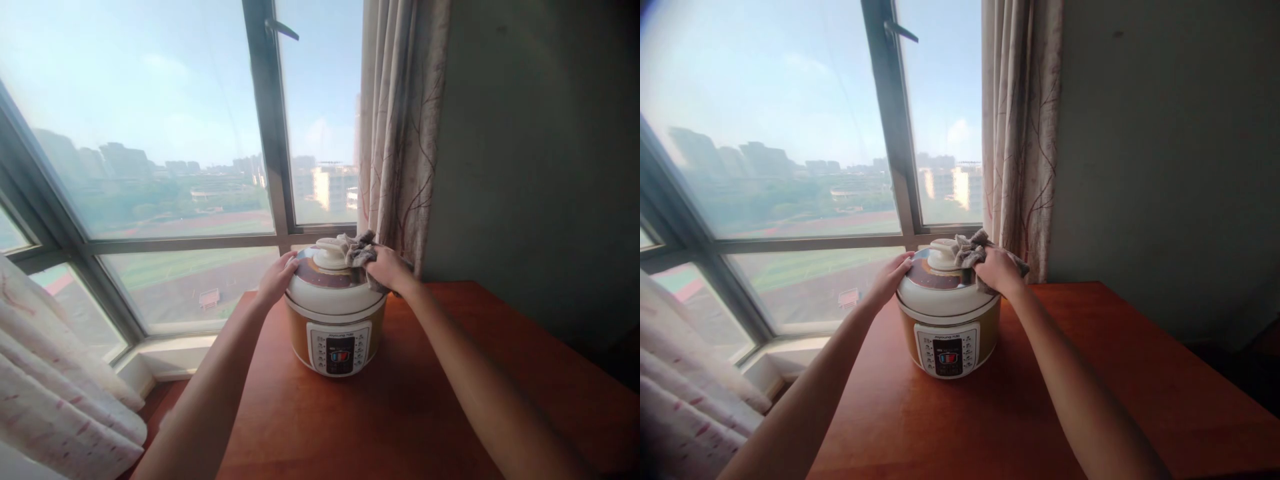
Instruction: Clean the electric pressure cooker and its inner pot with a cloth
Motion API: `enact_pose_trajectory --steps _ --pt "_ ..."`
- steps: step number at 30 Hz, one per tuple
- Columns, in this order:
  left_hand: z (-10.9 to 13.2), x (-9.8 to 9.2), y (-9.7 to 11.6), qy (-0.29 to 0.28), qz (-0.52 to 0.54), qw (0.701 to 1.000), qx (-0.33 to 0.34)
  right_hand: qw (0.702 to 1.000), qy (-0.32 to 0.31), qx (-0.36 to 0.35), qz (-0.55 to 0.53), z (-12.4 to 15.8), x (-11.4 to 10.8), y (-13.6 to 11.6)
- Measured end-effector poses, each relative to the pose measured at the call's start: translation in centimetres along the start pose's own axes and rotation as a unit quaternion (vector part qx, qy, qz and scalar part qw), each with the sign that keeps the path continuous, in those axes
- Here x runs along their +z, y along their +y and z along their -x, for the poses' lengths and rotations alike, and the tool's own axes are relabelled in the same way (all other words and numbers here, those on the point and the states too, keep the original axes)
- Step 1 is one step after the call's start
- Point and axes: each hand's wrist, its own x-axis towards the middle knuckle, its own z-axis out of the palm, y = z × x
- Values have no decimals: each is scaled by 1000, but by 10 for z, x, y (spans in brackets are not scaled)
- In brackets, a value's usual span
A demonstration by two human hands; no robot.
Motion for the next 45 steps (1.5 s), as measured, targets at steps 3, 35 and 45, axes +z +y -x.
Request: enact_pose_trajectory --steps 3,35,45 --pt "2 1 2 1 -9 1000 1 999 -29 28 6 -27 1 14" --pt "6 4 5 15 -35 999 -29 982 72 -176 6 91 14 -42" --pt "8 4 8 18 -45 998 -32 975 87 -201 -36 114 25 -56"
